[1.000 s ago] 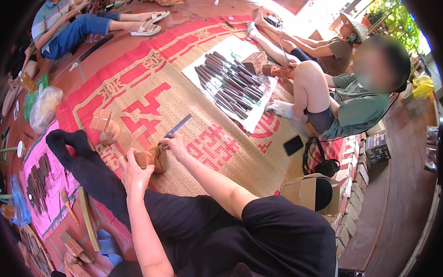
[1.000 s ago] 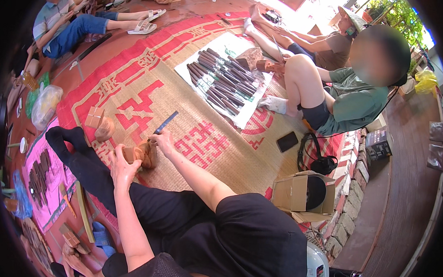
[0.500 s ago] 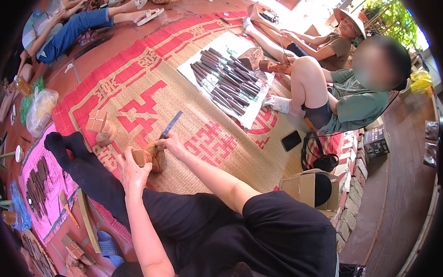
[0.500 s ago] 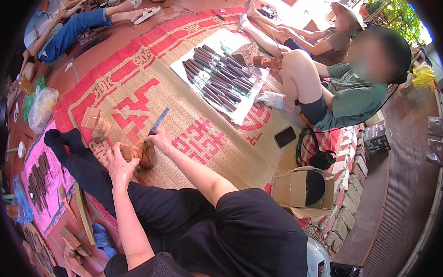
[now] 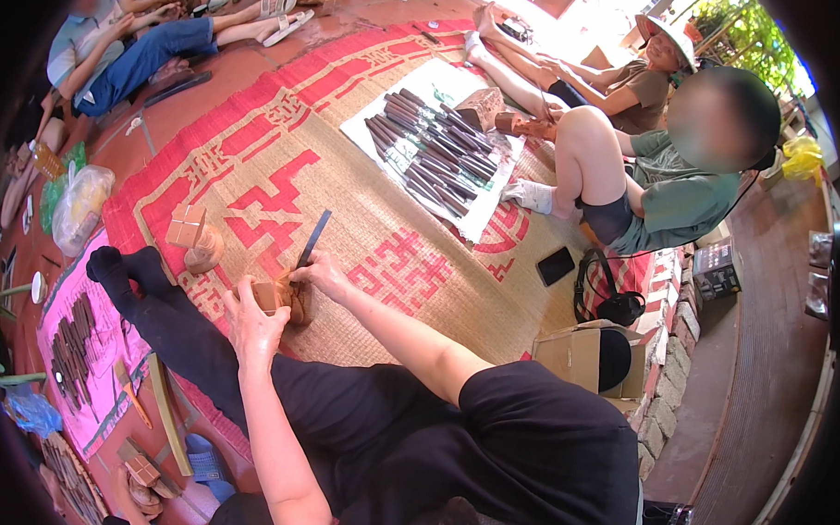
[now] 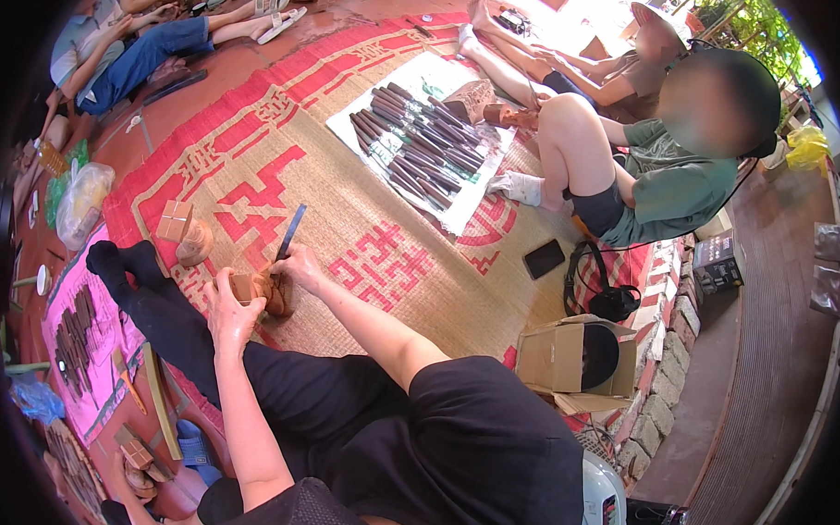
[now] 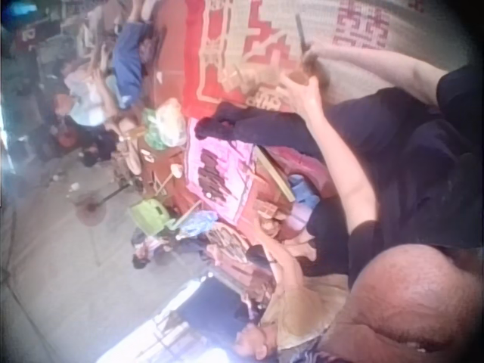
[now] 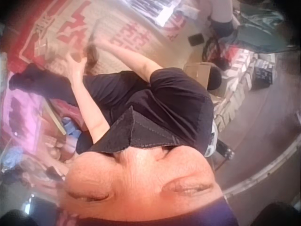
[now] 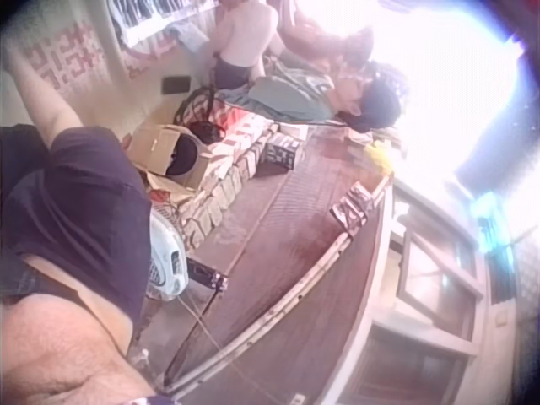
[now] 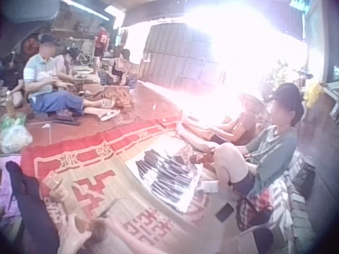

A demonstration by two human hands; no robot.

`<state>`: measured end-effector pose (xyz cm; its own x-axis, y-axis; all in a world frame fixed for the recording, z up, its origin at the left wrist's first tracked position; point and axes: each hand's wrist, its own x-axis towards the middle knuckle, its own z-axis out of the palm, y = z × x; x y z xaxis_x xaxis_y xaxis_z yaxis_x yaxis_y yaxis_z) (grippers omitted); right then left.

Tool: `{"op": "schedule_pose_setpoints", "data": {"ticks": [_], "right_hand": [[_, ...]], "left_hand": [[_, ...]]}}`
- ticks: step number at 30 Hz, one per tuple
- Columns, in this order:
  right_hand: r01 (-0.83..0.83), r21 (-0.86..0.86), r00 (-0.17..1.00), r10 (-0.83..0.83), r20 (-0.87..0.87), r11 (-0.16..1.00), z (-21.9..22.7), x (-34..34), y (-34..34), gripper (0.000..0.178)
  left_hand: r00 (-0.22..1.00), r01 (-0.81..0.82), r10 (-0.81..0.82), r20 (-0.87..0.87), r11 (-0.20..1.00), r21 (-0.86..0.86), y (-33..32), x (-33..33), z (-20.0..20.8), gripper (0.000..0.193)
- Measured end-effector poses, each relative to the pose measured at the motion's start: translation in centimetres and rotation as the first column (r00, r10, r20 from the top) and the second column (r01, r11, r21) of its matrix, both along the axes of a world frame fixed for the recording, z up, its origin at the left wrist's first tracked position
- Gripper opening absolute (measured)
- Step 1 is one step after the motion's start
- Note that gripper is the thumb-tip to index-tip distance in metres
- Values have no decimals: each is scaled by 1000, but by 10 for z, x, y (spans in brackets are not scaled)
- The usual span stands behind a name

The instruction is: The person sits on a mat and uses a small knife to carve a wooden block. They repeatedly scrape and shape the wood, occasionally adjusting their grip and the block's position.

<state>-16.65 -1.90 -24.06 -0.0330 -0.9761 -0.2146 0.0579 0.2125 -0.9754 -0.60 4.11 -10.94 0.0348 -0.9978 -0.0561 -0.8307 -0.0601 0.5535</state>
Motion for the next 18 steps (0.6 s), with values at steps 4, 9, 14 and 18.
{"op": "schedule_pose_setpoints", "data": {"ticks": [4,9,14,18], "right_hand": [[128,105,983,-140,120,986,-6,-5,-8,9],[57,52,998,-55,-30,997,-11,-7,-8,12],[71,128,997,-76,32,989,6,0,-3,14],[182,116,983,-179,-36,976,-4,-8,-9,19]], "left_hand": [[1000,-7,7,1,1000,18,1,-1,3,69],[1000,-3,3,-16,1000,15,1,-1,1,69],[1000,-15,15,-18,1000,25,0,1,2,69],[1000,-4,4,-14,1000,10,0,-1,1,70]]}}
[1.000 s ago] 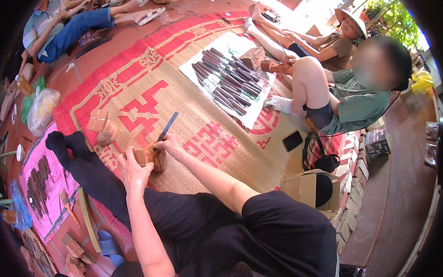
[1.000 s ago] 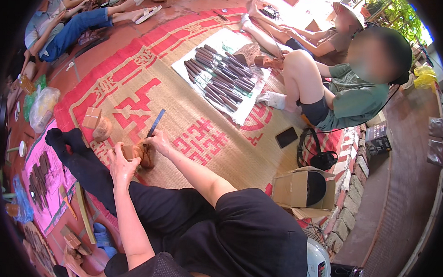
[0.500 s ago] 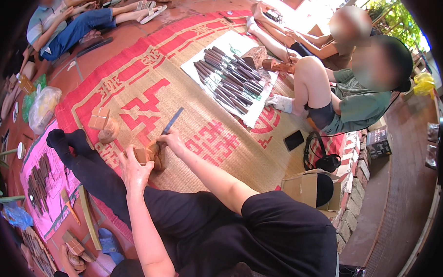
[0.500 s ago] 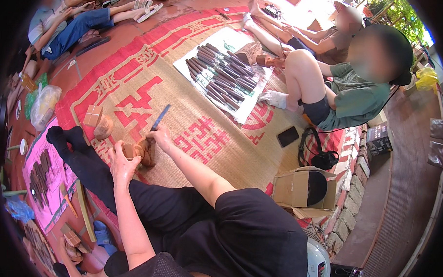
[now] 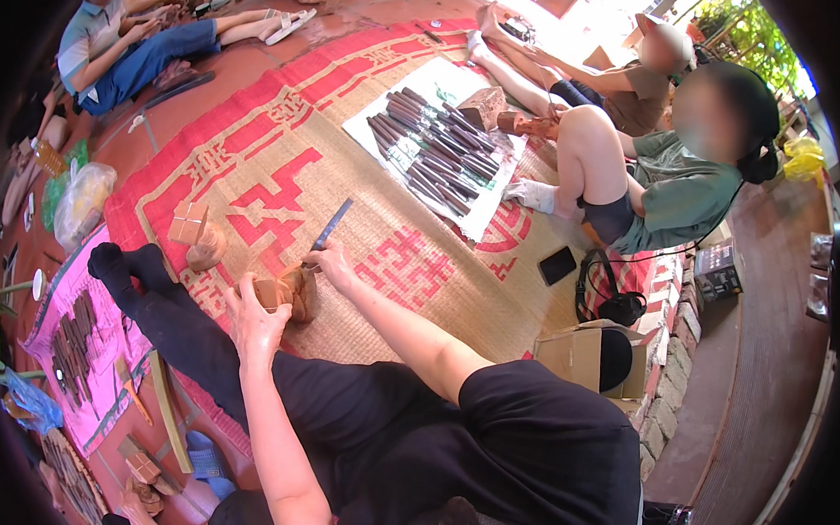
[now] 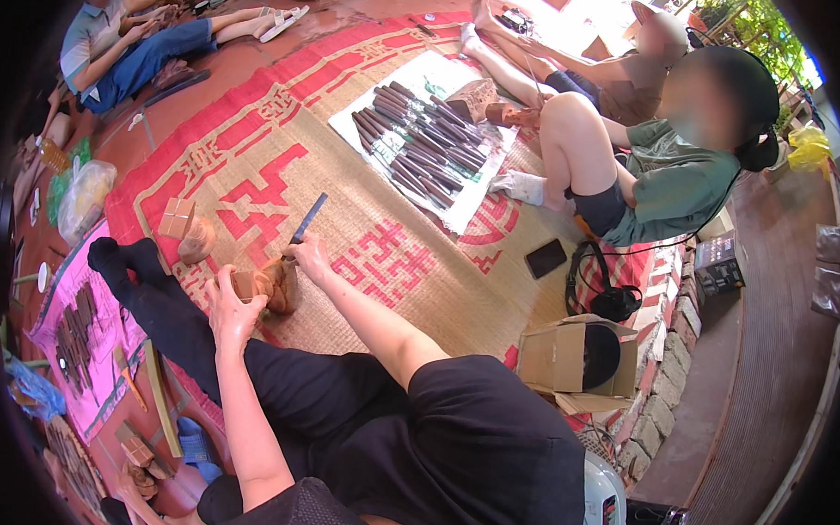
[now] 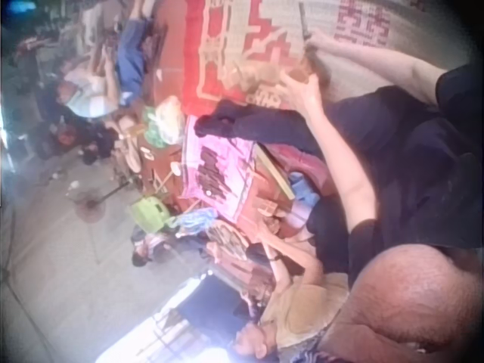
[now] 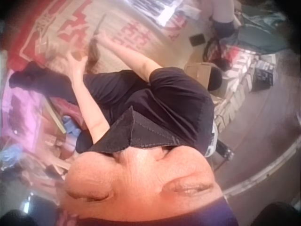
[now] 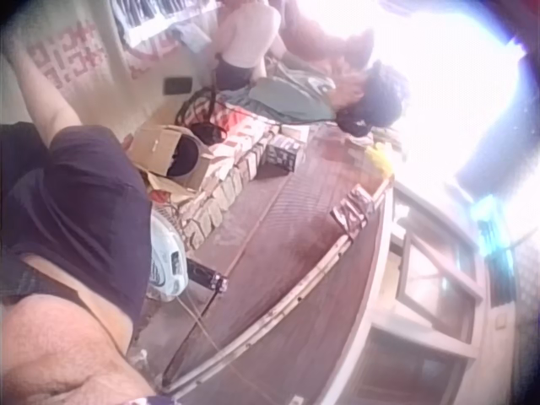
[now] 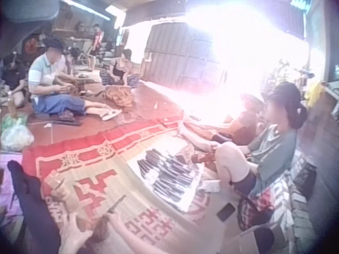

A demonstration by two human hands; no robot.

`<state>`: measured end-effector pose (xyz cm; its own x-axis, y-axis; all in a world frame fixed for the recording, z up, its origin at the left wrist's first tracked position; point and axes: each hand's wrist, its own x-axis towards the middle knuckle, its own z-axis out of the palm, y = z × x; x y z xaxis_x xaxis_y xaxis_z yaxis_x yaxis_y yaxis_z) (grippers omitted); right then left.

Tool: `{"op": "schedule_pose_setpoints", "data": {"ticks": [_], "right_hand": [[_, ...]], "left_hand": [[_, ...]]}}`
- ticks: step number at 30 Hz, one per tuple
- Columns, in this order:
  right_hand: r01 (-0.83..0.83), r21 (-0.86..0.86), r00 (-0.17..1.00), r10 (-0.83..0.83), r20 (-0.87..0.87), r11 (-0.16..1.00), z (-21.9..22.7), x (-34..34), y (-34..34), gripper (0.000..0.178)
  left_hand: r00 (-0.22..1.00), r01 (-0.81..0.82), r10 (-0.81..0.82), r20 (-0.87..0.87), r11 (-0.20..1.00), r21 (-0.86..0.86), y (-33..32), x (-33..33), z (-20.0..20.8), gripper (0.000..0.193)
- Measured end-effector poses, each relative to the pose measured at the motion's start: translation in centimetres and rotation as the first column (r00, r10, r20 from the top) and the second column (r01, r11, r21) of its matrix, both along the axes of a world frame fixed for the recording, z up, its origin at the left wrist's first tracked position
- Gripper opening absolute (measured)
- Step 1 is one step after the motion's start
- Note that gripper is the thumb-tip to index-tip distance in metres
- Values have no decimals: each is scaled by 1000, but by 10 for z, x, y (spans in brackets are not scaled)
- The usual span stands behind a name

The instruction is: The person sits on a mat and uses a small knife to carve a wooden block. They repeatedly scrape and shape the wood, occasionally adjusting their grip and the block's position.

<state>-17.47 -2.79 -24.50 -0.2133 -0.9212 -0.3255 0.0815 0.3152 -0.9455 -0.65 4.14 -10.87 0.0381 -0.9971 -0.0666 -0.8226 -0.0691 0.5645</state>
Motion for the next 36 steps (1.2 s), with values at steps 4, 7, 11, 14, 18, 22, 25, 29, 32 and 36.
{"op": "schedule_pose_setpoints", "data": {"ticks": [4,7,11,14,18,22,25,29,32,36], "right_hand": [[-218,-166,969,193,-153,962,-4,6,3,16],[-169,-104,986,169,-13,980,-3,9,4,20],[-28,68,994,20,107,997,5,0,1,22],[-103,-2,994,103,31,995,10,2,4,21],[-218,-52,975,215,-63,974,12,10,10,21],[-79,23,986,75,148,997,3,5,3,15],[-32,25,993,29,117,999,6,6,3,14],[-92,-60,996,91,-27,994,-3,9,3,13],[-179,-55,967,165,-196,982,5,14,4,13],[28,27,999,-29,36,999,-7,-3,-7,16]], "left_hand": [[1000,-3,4,-10,1000,12,0,0,0,69],[1000,-2,2,-1,1000,8,1,-1,2,69],[1000,-4,4,-9,1000,4,1,0,2,69],[1000,-16,16,-10,1000,7,0,1,-1,69],[1000,-17,17,-10,1000,4,-1,-1,-2,69],[1000,1,-1,-11,1000,-16,-2,-4,2,68],[1000,11,-11,3,999,-41,-4,-4,1,67],[1000,6,-8,-26,999,-46,-6,-5,-1,67],[1000,9,-10,-19,998,-66,-5,-2,-4,66],[999,21,-23,-24,999,-49,-4,-5,0,67]]}}
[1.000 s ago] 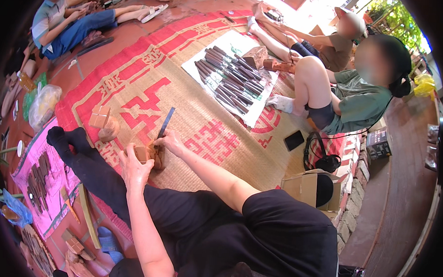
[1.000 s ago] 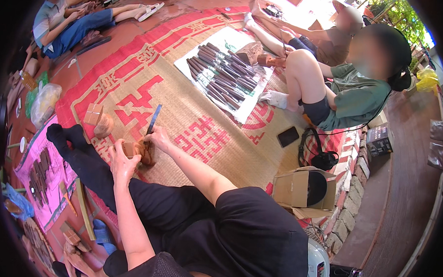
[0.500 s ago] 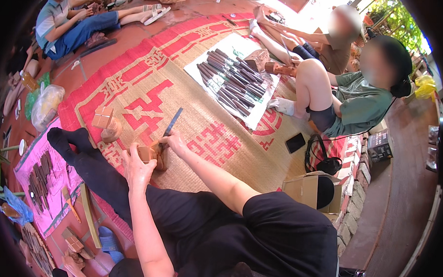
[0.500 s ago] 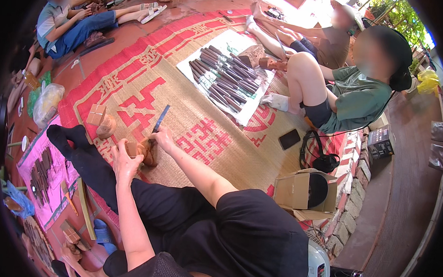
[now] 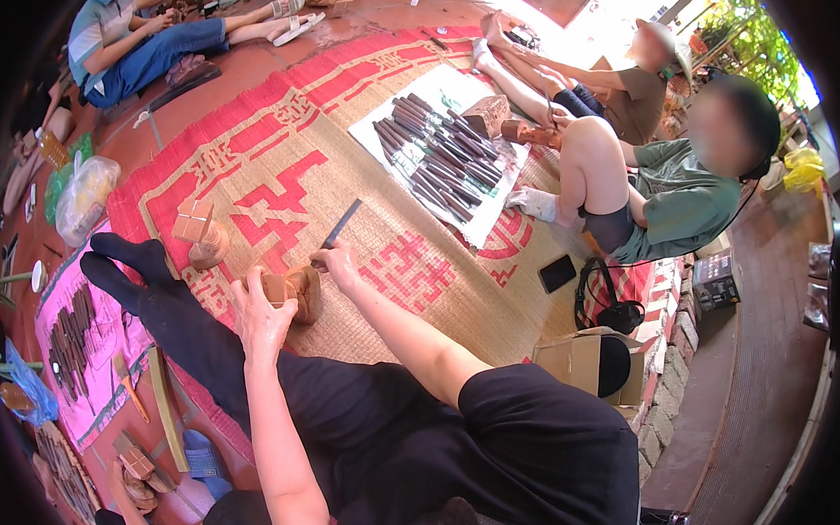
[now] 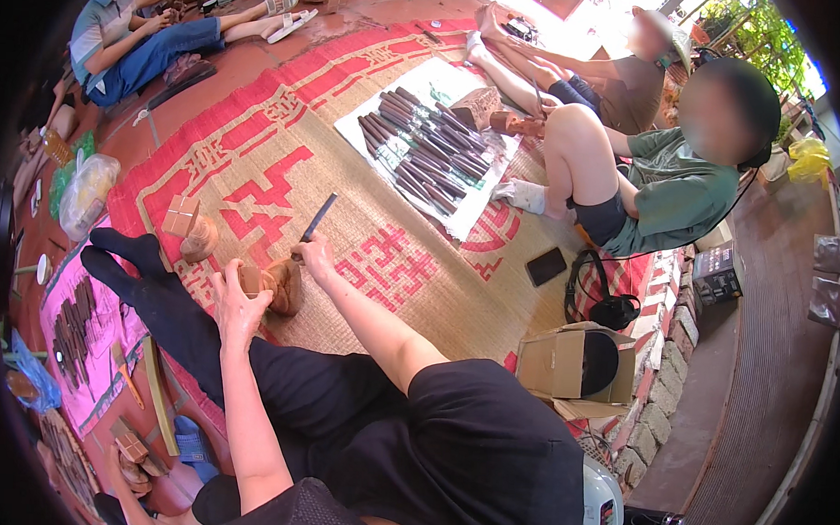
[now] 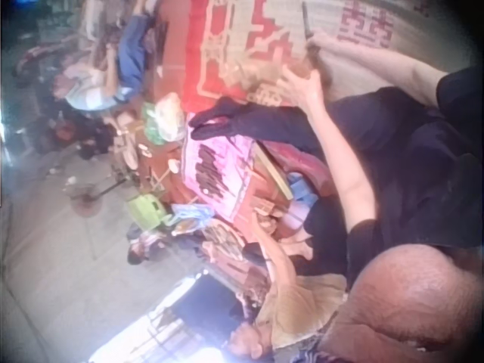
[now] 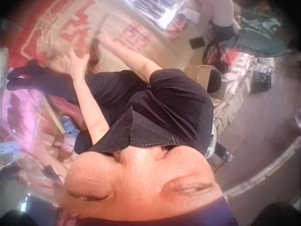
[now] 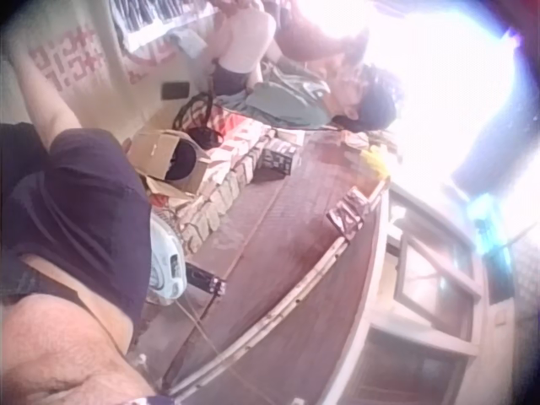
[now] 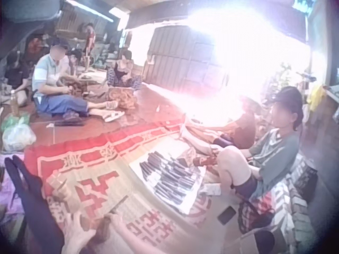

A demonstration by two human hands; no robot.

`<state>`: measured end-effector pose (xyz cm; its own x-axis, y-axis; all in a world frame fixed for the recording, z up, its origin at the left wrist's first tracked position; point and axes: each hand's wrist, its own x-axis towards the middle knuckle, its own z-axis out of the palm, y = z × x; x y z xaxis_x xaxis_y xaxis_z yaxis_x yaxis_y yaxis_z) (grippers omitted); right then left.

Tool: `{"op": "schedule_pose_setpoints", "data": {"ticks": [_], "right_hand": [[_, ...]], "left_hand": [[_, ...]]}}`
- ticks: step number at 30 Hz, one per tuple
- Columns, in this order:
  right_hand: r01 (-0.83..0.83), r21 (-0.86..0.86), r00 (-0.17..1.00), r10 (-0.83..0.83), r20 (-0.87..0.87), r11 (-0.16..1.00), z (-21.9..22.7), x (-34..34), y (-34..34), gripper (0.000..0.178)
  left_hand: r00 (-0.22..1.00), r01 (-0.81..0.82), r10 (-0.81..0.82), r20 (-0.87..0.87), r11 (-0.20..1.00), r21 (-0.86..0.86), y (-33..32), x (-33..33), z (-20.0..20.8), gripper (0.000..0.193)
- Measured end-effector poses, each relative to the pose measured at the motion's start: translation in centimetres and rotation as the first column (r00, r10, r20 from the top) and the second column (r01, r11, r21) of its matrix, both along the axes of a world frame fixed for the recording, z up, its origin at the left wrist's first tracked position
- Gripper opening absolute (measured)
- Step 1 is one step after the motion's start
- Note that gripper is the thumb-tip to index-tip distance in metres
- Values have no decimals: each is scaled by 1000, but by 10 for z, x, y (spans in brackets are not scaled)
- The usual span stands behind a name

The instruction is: The person sits on a mat and uses a small knife to carve a wooden block. They repeatedly scrape and shape the wood, occasionally adjusting their grip and the block's position.

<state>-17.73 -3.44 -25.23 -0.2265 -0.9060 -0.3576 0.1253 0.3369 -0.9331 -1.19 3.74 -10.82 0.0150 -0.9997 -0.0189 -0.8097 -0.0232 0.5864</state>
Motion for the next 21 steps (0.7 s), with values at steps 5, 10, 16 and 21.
{"op": "schedule_pose_setpoints", "data": {"ticks": [5,10,16,21], "right_hand": [[-186,-95,977,173,-127,978,12,9,8,16],[-55,45,998,55,9,997,-20,-3,-7,17],[-205,-97,979,205,-17,974,-6,4,1,14],[-183,-79,977,190,95,980,6,11,5,11]], "left_hand": [[1000,-15,15,0,1000,18,0,0,1,67],[1000,4,-2,29,998,-69,-1,-1,-8,67],[1000,-27,26,-8,999,-45,-4,9,-15,68],[999,-38,39,-8,999,18,-2,12,-11,69]]}}
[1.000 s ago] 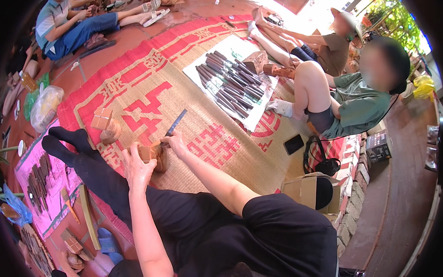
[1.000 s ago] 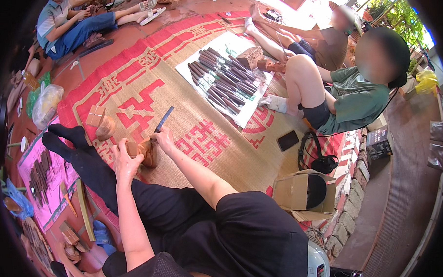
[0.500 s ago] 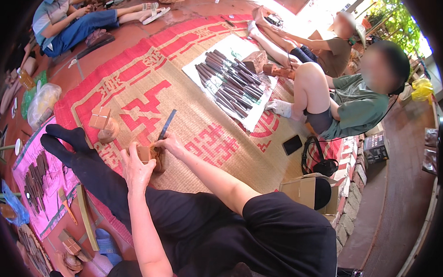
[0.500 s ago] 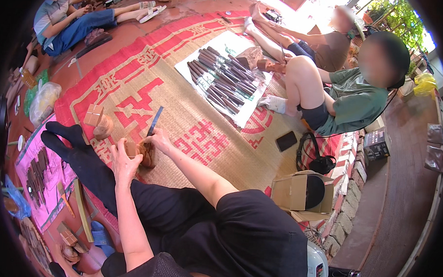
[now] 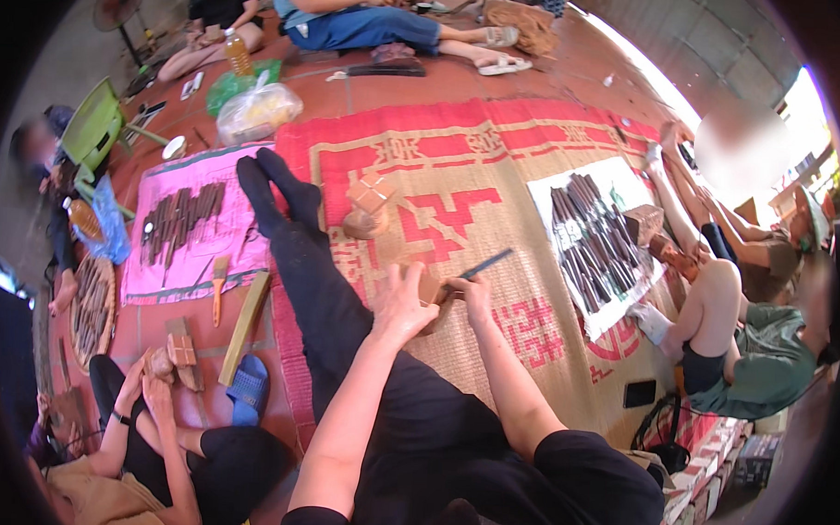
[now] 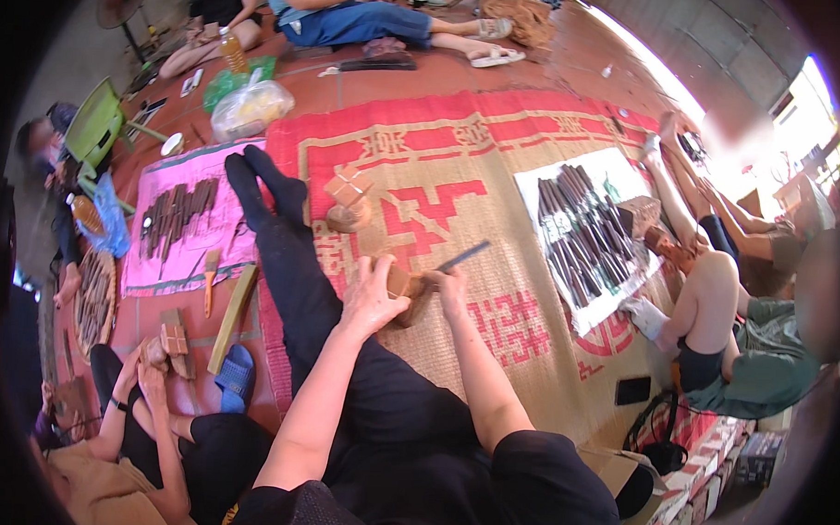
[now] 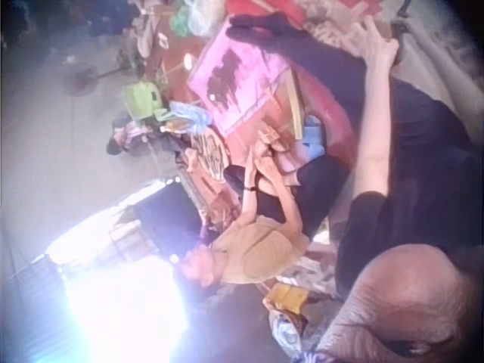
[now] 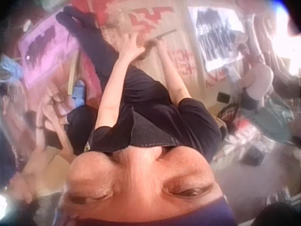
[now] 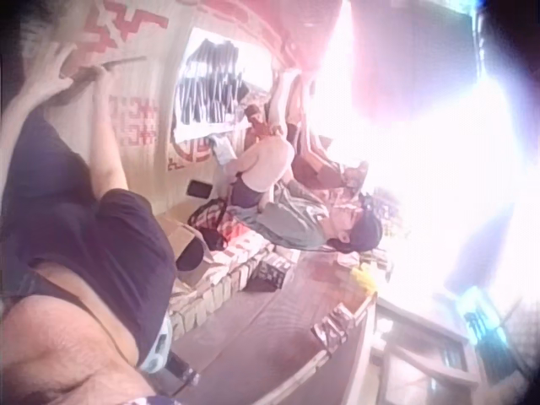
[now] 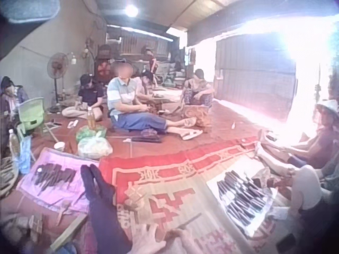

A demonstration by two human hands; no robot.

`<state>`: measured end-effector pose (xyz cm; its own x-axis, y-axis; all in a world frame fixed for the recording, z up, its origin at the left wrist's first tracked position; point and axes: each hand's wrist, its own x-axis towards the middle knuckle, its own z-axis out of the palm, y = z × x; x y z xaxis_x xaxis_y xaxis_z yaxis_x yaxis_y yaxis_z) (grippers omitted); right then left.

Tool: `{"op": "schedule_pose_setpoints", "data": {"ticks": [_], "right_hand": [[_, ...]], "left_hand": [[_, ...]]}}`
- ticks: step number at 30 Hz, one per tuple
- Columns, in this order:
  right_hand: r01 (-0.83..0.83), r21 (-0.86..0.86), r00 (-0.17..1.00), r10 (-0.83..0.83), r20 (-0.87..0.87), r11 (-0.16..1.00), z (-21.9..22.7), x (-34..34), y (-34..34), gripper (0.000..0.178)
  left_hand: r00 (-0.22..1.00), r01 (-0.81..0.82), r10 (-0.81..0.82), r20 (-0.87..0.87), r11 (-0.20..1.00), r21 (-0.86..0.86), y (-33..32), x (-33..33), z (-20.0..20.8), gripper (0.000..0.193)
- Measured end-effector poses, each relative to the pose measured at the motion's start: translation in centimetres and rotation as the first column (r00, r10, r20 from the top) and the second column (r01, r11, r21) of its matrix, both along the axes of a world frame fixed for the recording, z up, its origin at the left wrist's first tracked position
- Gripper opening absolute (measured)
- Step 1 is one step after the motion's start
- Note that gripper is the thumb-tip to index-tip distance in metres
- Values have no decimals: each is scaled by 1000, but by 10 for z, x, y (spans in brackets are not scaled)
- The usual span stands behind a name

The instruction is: The person sits on a mat and uses a small knife to carve a wooden block. They repeatedly scrape and shape the wood, occasionally adjusting their grip and the block's position.

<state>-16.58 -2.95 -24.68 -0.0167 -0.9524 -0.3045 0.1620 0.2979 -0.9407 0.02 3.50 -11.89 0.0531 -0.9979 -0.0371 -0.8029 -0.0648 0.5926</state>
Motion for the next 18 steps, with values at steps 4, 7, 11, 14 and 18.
{"op": "schedule_pose_setpoints", "data": {"ticks": [4,7,11,14,18], "right_hand": [[128,70,991,-130,21,989,-1,-13,-1,7],[-19,-28,1000,18,-19,999,-6,-6,2,11],[-49,-12,998,49,-26,999,11,3,5,11],[109,10,994,-108,-19,994,2,-11,-6,11],[-16,-21,996,14,-83,1000,9,0,-4,15]], "left_hand": [[1000,11,-11,-21,1000,-5,3,0,2,68],[1000,10,-11,-20,1000,-21,2,-5,0,68],[1000,17,-18,-16,997,-71,1,-3,-6,67],[999,28,-30,-13,996,-88,1,-5,-4,67],[999,8,-9,-37,1000,-16,3,-1,1,67]]}}
